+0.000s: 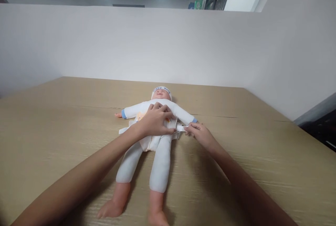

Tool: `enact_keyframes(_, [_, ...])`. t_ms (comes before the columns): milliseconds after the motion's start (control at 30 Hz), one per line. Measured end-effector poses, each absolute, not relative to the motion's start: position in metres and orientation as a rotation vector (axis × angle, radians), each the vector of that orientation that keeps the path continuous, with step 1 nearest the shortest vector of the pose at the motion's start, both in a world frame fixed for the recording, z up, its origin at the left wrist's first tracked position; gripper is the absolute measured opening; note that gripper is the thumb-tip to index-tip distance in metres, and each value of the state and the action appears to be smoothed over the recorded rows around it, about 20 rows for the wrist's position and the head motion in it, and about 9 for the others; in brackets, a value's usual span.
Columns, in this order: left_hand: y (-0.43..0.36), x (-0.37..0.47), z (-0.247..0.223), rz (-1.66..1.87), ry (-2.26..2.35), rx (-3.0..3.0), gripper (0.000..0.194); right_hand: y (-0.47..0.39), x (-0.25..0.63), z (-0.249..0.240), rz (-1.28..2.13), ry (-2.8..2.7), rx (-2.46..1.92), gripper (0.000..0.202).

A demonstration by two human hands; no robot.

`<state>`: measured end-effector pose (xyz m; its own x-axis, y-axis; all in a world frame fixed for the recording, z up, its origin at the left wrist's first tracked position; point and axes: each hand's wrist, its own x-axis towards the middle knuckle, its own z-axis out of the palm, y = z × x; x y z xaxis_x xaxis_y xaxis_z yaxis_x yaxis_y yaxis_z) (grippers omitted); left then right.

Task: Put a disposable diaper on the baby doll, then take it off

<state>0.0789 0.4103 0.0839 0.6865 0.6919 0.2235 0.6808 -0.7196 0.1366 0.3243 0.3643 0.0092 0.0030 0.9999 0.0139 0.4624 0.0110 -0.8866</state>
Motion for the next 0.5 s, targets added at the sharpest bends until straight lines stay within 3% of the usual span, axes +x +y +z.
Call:
enact_keyframes(200, [0.412,0.079,0.080,0.448,1.142,2.830,0.068,0.370,0.297,0.033,0.942,-1.569,-1.502,0.039])
enact_keyframes(500, [0.412,0.079,0.079,0.514,1.131,2.797,0.076,0.403,0.261,0.045,1.002,-1.634,-1.478,0.031])
